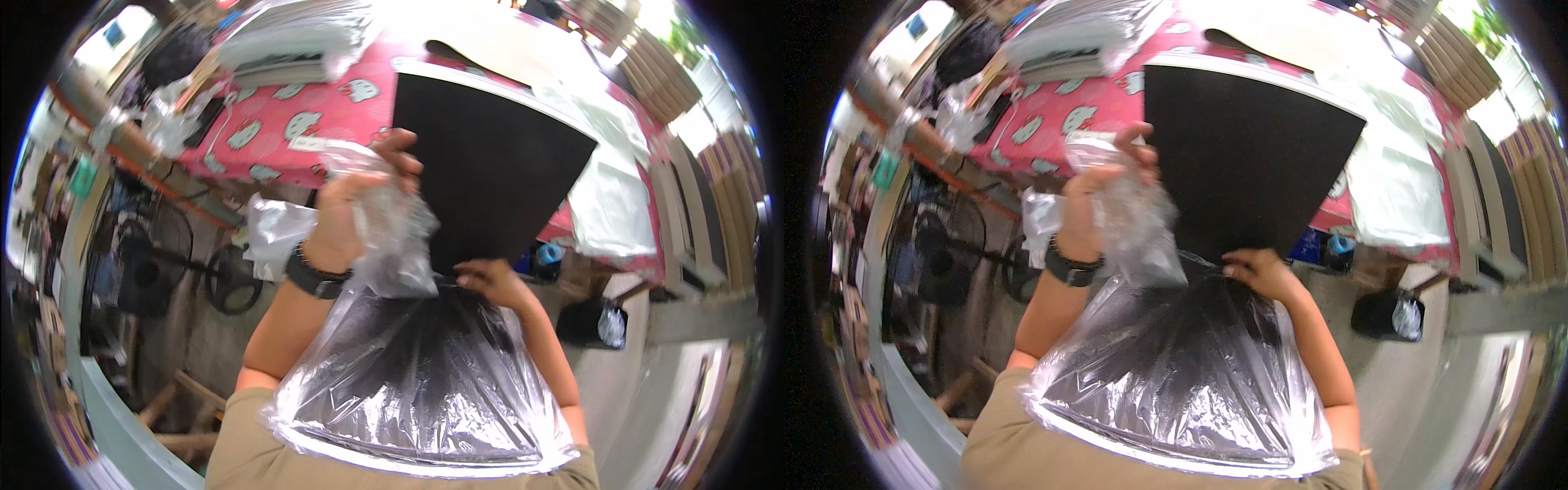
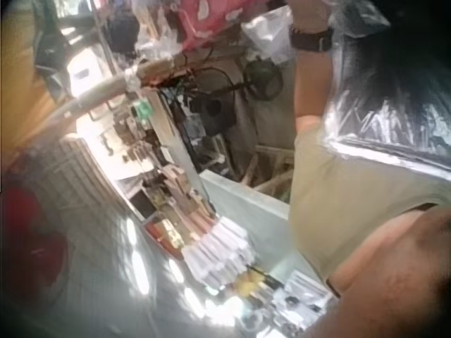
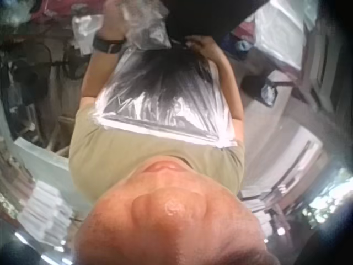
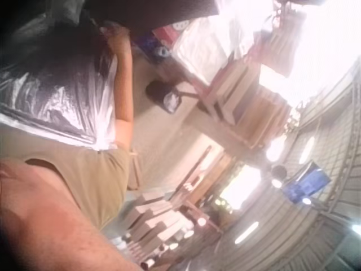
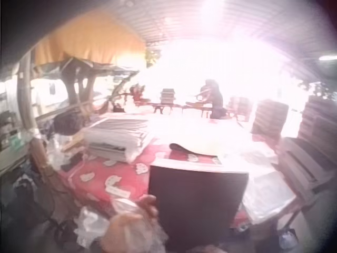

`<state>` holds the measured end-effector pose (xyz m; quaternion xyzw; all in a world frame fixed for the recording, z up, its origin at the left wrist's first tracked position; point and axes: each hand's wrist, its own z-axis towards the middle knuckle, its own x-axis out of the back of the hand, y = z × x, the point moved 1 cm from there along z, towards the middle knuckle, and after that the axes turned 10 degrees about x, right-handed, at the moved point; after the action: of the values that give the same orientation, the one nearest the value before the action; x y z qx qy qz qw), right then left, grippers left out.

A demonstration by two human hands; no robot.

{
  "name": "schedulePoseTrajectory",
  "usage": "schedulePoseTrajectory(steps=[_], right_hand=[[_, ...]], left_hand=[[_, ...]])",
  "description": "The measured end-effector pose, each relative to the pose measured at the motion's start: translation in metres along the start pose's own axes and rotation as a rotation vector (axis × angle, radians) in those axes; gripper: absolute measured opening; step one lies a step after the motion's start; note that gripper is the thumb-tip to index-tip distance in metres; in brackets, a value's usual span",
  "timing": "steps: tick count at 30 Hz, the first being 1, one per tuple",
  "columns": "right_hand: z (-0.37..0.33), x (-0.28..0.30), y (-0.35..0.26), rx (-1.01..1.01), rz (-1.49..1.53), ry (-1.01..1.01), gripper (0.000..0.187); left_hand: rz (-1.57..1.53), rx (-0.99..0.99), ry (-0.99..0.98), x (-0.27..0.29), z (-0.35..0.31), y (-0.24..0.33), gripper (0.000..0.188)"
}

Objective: The person packs printed materials into clear plastic bags by hand, placing each stack into a bag and folding the plastic over.

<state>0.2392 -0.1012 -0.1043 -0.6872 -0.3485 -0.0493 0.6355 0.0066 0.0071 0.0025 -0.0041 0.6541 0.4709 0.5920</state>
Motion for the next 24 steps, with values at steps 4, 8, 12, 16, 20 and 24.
schedulePoseTrajectory(steps=[4, 8, 12, 16, 20, 24], right_hand=[[0.017, 0.020, -0.094, 0.447, 0.613, 0.454, 0.048], [0.014, 0.012, -0.107, 0.242, 0.385, 0.416, 0.052], [0.014, 0.008, -0.118, 0.074, 0.142, 0.544, 0.028], [0.014, 0.025, -0.106, 0.100, -0.015, 0.604, 0.013], [0.015, 0.029, -0.119, 0.117, -0.145, 0.541, 0.014], [0.018, 0.035, -0.132, 0.136, -0.246, 0.520, 0.015]], left_hand=[[0.162, 0.112, -0.071, 0.002, -0.003, -0.028, 0.052], [0.439, -0.069, -0.125, -0.011, 0.001, -0.056, 0.049], [0.877, -0.429, 0.256, 0.012, -0.005, -0.057, 0.044], [0.816, -0.387, 0.483, 0.025, -0.010, -0.045, 0.035], [0.714, -0.204, 0.354, 0.029, -0.024, -0.035, 0.039], [0.764, -0.139, 0.320, 0.036, -0.023, -0.042, 0.037]])
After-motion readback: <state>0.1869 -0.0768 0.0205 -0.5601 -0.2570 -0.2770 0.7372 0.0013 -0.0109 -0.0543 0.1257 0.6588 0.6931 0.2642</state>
